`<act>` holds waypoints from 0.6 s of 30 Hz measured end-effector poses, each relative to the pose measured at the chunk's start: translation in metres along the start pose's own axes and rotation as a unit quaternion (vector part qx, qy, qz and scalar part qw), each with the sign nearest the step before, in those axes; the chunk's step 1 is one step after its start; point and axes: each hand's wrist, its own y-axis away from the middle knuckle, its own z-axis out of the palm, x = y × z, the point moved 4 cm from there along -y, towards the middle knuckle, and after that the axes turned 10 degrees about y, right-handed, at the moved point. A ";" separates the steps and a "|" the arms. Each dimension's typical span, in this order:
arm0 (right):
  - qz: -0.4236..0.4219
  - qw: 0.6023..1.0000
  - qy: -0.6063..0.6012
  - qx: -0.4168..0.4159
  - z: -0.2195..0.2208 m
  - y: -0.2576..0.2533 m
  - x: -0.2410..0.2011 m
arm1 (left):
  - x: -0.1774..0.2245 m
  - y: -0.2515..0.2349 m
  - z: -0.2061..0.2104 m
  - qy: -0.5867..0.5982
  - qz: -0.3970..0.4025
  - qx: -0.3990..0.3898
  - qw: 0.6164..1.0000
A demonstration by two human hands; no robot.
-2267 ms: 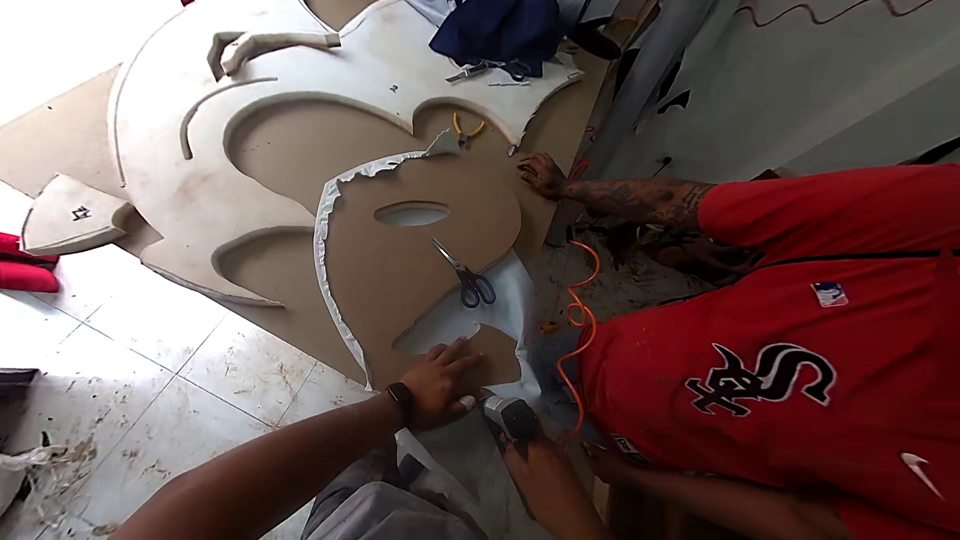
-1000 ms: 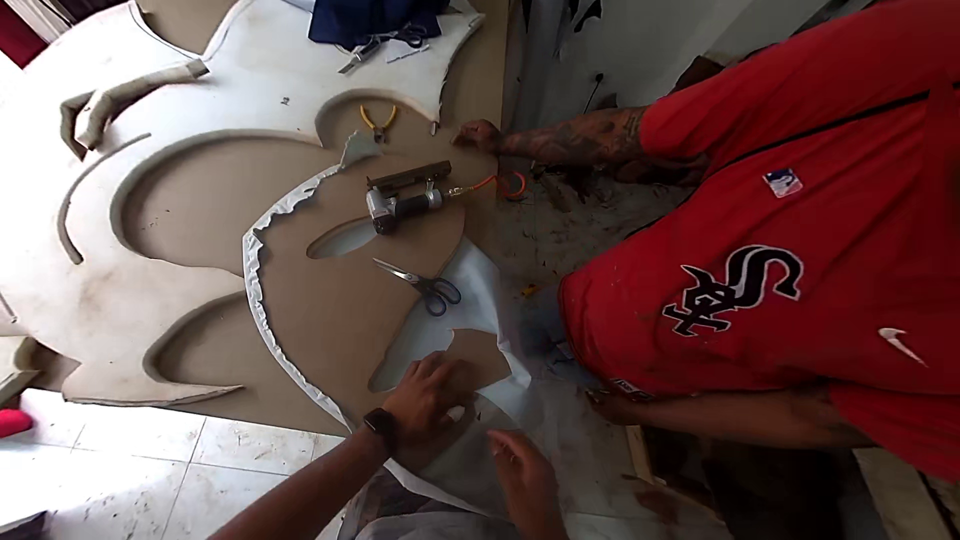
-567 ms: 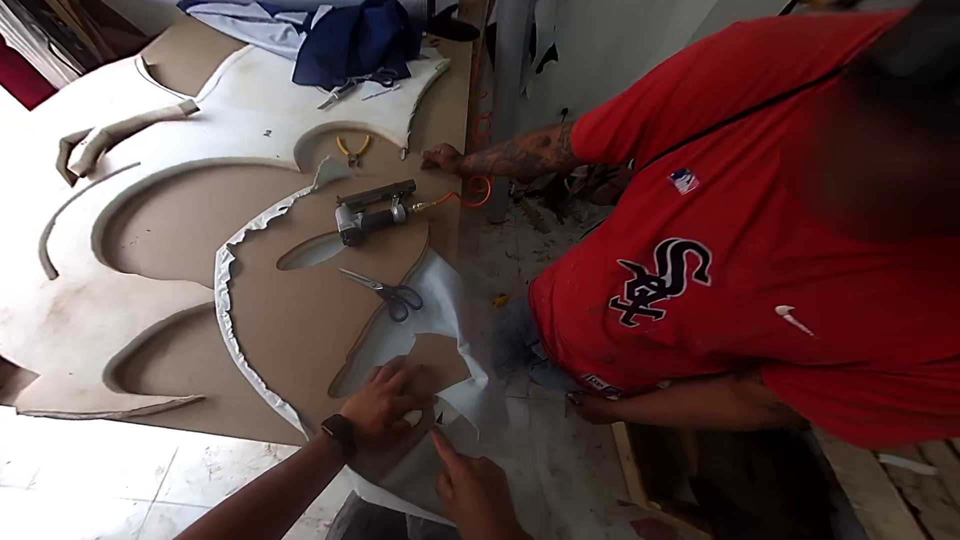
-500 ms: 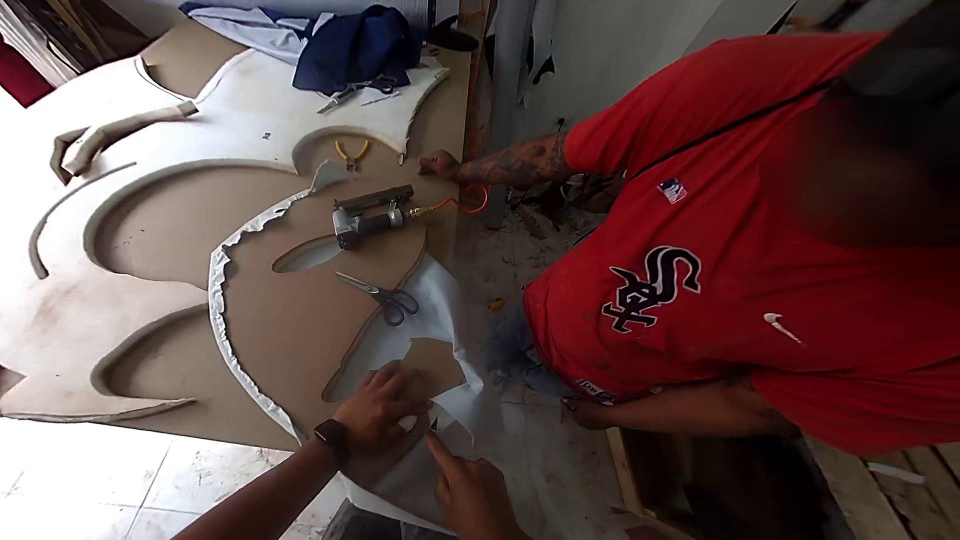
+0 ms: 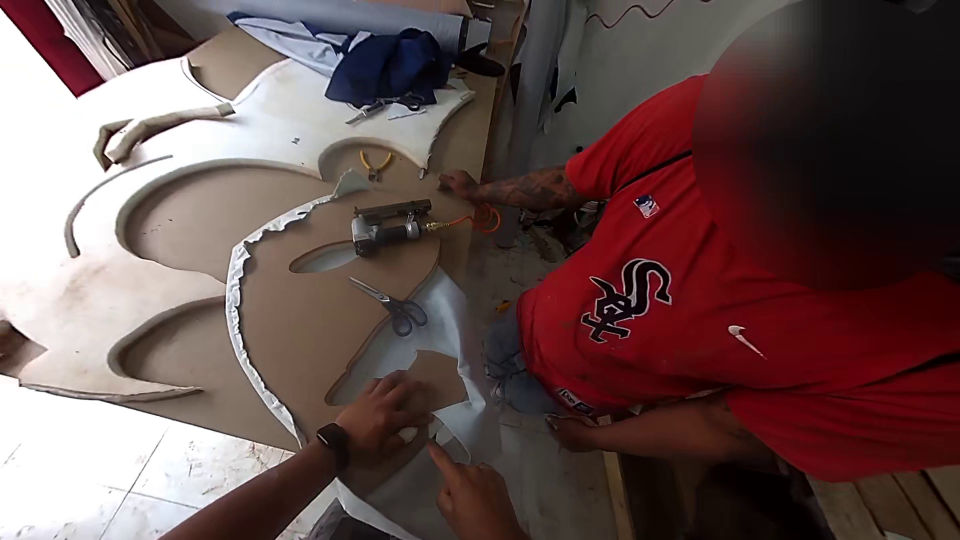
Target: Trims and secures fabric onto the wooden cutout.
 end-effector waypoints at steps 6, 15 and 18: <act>0.046 0.968 -0.237 0.063 0.031 0.004 0.019 | 0.000 0.000 -0.001 0.005 -0.004 0.013 1.000; 0.111 0.926 -0.336 0.130 0.071 0.005 0.037 | -0.001 -0.001 0.001 0.019 0.004 0.023 1.000; 0.029 0.927 -0.375 0.005 0.072 -0.017 0.052 | -0.003 0.001 0.001 0.036 -0.009 0.031 0.999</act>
